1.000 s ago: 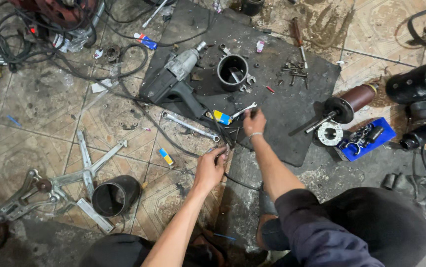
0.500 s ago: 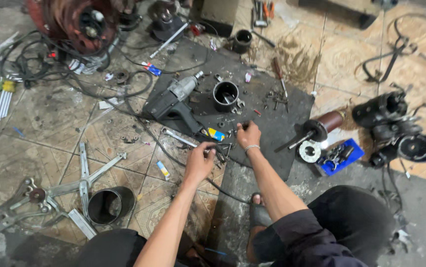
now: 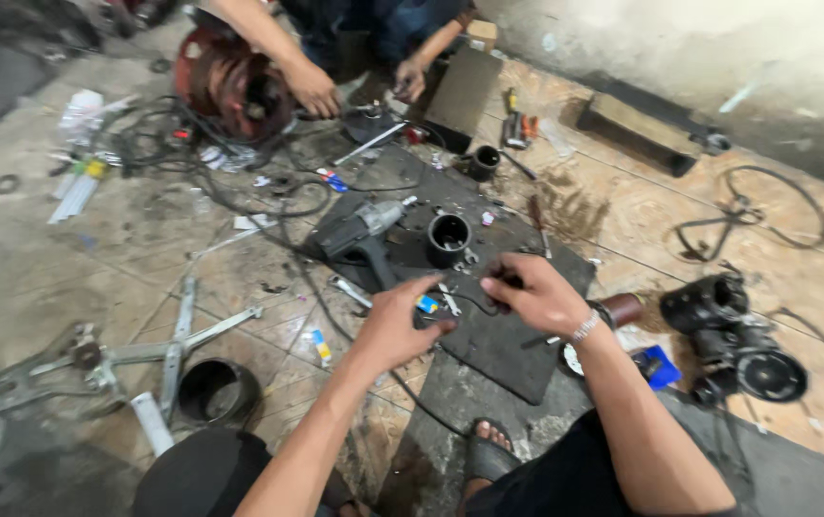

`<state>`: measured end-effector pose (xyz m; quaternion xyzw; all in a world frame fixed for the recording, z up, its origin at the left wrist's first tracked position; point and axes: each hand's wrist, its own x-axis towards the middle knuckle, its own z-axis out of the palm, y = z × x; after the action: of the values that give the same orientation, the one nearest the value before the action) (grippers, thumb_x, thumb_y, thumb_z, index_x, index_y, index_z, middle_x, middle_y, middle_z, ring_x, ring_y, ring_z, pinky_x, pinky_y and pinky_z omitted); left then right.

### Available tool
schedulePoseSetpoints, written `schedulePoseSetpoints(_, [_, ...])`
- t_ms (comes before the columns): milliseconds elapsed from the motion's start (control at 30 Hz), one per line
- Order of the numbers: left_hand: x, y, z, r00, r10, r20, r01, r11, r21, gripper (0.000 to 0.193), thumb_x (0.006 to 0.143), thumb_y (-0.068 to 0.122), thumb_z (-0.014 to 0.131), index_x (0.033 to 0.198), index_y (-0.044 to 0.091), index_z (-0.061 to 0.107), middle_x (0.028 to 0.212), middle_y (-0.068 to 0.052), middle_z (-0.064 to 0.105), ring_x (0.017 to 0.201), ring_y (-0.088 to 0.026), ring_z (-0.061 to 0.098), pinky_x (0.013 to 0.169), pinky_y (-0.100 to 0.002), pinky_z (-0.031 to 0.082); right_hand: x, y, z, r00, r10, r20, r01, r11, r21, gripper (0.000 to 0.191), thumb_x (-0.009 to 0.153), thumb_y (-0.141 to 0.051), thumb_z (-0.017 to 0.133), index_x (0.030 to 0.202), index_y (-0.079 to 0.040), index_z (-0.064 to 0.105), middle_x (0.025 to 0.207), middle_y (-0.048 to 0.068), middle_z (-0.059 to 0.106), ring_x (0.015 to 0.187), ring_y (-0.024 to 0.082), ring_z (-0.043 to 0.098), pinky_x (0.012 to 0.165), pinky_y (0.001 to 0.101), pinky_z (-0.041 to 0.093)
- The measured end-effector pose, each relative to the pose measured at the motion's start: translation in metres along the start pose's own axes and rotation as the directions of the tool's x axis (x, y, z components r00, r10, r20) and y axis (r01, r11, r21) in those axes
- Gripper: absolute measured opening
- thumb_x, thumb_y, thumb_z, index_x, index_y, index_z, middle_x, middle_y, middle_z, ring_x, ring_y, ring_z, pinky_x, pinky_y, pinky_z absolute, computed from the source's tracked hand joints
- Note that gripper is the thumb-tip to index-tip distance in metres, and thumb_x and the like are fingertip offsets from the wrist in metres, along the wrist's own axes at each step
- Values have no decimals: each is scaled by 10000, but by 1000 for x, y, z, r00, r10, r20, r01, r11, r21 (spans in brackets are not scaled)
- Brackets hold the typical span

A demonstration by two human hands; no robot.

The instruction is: The person sits on the floor and assembles small mechanical parts by hand. They handle a small blue and yellow component, a metal spring, and a black cable, fitting them together in a workshop environment.

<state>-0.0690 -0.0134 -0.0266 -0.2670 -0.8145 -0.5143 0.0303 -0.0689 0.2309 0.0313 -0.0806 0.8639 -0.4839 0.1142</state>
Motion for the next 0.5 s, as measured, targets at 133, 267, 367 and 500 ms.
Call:
schedulePoseSetpoints(133, [-8,28,-17,995,-71,73,65,995,80,530,828,268,815,1288,51,664,1150,-206,729,1065,-364,697,913,-420,538,-14,-1,6,997,-58,-42,60,997,53,194,979,-201,669,942,-10,665,705,1,643,658,73,561,594,276,489])
schedulePoseSetpoints(267, [1,42,-35,817,-527,234,536,844,31,396,890,297,735,1235,105,715,861,-169,765,779,-292,711,719,-406,556,-14,-8,11,984,-164,-67,172,975,138,204,991,-229,659,972,-27,670,735,-15,619,674,59,518,592,254,452])
schedulePoseSetpoints(367, [8,52,-47,985,-101,143,95,994,46,270,938,266,753,1070,30,750,874,-74,760,805,-94,702,741,-313,536,-18,-20,18,983,-171,-63,181,951,252,211,995,-246,645,1000,-36,658,755,-31,593,686,52,495,600,238,429])
schedulePoseSetpoints(500, [-1,60,-54,941,-300,156,310,950,-46,249,945,271,697,1032,39,730,713,-26,664,659,-64,543,602,-293,479,-28,-31,27,973,-195,-123,224,927,300,238,1018,-253,639,976,-19,655,769,-26,589,717,59,506,638,232,434])
